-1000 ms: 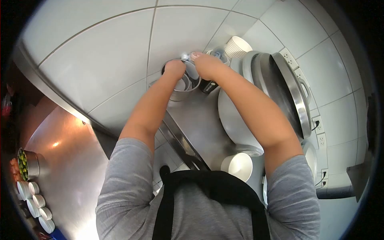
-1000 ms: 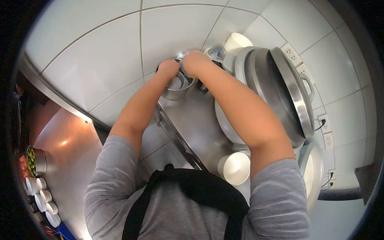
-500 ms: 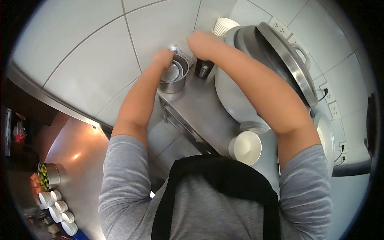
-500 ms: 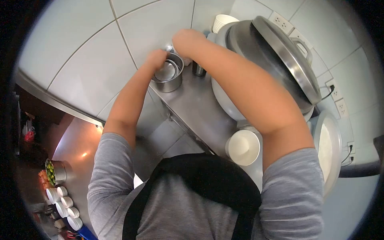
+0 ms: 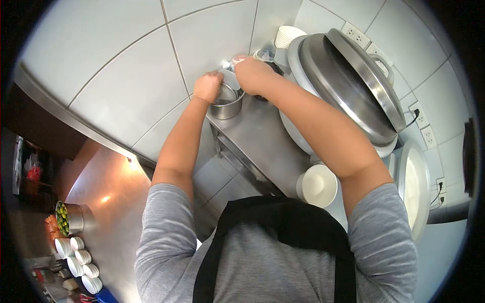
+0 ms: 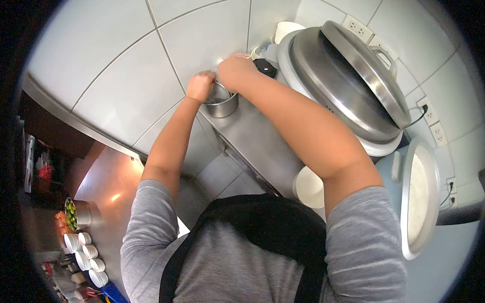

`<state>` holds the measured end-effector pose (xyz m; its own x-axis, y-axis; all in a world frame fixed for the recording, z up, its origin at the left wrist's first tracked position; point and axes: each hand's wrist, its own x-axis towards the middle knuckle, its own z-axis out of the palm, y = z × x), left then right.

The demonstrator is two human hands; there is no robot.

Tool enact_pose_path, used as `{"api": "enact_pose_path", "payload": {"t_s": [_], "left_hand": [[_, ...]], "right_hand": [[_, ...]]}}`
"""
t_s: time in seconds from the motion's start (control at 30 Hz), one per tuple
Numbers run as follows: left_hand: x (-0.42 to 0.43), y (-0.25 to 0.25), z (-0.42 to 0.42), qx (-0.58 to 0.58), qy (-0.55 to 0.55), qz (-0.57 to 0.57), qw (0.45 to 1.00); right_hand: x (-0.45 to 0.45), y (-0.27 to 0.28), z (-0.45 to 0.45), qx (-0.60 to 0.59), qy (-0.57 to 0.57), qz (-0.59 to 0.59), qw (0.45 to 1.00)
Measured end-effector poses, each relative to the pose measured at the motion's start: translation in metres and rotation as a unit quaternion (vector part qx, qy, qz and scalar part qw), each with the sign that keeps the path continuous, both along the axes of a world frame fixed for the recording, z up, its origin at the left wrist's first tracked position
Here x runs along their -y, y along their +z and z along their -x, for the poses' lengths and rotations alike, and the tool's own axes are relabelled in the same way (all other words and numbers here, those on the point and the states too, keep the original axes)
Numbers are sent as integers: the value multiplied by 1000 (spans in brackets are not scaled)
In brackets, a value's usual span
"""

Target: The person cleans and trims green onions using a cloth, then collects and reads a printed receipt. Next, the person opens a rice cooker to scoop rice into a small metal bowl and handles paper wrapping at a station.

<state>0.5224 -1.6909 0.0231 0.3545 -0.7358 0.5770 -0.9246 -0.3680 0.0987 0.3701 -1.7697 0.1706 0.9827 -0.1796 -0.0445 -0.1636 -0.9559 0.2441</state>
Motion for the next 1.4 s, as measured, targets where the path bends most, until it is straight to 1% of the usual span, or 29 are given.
{"api": "enact_pose_path", "payload": {"t_s": [0.03, 0.13, 0.23, 0.33, 0.43, 0.47, 0.53, 0.57, 0.63, 0.67, 0.77, 0.9, 0.97, 1.07, 1.17, 1.27, 1.4], "left_hand": [[0, 0, 2, -2, 3, -3, 1000], [4, -8, 5, -3, -30, 1, 1000], [0, -9, 1, 18, -42, -13, 999], [-7, -3, 5, -8, -2, -35, 999], [-15, -3, -6, -114, 44, 5, 993], [-14, -2, -9, -117, 48, -13, 992], [-12, -2, -11, -124, 50, -14, 991], [-11, -2, -13, -126, 49, -15, 991], [-12, -6, -13, -118, 51, 12, 992], [-11, -9, -12, -114, 51, 28, 992], [-10, -20, -13, -83, 43, 85, 992], [-20, -12, -1, -124, 59, 104, 985], [-18, -12, 0, -127, 42, 118, 984], [-13, -16, 3, -99, -4, 154, 983], [-18, -16, 4, -119, 46, 122, 984], [-18, -17, 1, -103, 18, 143, 984], [-15, -14, -2, -196, 59, 45, 978]], "right_hand": [[-3, 2, -1, -17, -15, -5, 1000], [2, -13, -6, 18, -17, -57, 998], [3, -22, -11, 51, -8, -33, 998], [-7, -15, -5, 38, 5, -15, 999], [-6, -20, 6, -39, 12, -13, 999], [-6, -22, 8, -11, 9, -12, 1000], [-9, -17, 6, 49, 7, -7, 999], [-9, -12, 3, 49, 7, -2, 999], [-15, 11, 5, 46, 5, 8, 999], [-16, 9, 3, 56, 6, 9, 998], [-7, -28, -8, 38, -36, -35, 998], [-12, -4, -2, 31, -9, -50, 998], [-13, -11, -7, 27, -15, -29, 999], [-4, -40, -12, 38, -18, -21, 999], [5, -44, -16, 28, -25, -25, 999], [1, -24, -11, 31, -30, -26, 999], [-3, 0, -4, 53, -47, -35, 997]]}}
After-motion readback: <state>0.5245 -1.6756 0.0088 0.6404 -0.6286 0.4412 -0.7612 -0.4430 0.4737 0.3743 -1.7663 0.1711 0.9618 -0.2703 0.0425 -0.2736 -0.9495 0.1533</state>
